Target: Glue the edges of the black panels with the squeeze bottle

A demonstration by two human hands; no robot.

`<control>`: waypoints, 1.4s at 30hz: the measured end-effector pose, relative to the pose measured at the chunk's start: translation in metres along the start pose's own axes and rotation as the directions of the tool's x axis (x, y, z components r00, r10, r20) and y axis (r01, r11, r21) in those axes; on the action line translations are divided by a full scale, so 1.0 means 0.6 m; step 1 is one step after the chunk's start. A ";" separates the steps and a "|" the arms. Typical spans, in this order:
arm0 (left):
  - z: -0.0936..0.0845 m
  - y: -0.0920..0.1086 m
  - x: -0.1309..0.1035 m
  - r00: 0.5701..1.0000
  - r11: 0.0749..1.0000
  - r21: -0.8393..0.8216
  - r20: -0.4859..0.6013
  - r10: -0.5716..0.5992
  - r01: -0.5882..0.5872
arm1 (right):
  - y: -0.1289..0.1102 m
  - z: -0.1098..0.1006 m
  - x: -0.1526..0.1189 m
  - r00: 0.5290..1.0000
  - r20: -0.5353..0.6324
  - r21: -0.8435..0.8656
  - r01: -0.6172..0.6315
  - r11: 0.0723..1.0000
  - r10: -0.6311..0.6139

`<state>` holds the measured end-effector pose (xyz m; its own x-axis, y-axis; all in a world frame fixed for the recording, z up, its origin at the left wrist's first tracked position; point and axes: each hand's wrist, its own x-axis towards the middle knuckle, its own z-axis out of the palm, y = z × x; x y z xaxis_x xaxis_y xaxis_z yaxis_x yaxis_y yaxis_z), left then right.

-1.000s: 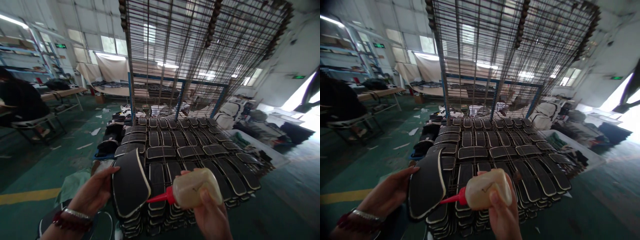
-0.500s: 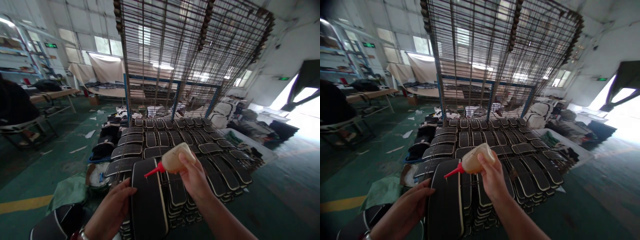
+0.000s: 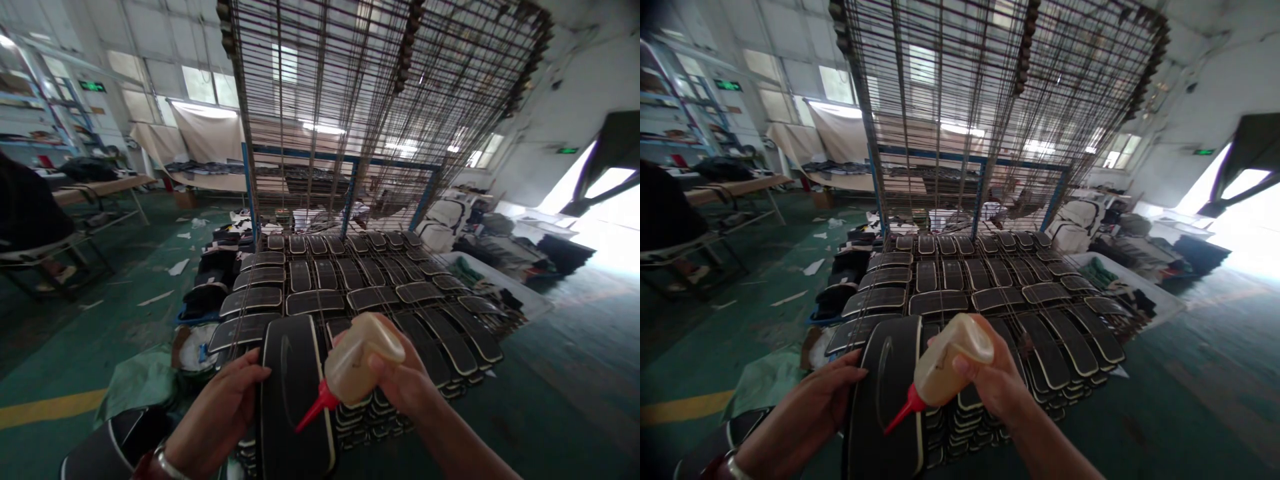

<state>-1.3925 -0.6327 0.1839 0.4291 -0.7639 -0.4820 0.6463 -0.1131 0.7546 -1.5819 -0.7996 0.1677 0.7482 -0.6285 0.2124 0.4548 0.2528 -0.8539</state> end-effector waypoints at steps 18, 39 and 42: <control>-0.037 -0.006 0.052 0.991 0.993 0.038 0.076 -0.111 0.108 | 0.053 -0.013 -0.057 0.929 -0.335 0.352 -0.031 0.936 0.156; 0.160 -0.054 0.112 0.762 0.925 0.325 0.543 -0.353 0.197 | 0.027 -0.133 -0.116 0.899 -0.363 0.680 0.076 0.729 0.245; 0.204 -0.095 0.138 0.786 0.917 0.355 0.509 -0.351 0.179 | 0.006 -0.191 -0.131 0.899 -0.348 0.716 0.071 0.694 0.267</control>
<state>-1.4711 -0.7672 0.1559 -0.2110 -0.8842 -0.4167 0.4455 -0.4664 0.7642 -1.6945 -0.8334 0.0938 0.6259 -0.7533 -0.2022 0.7149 0.6577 -0.2372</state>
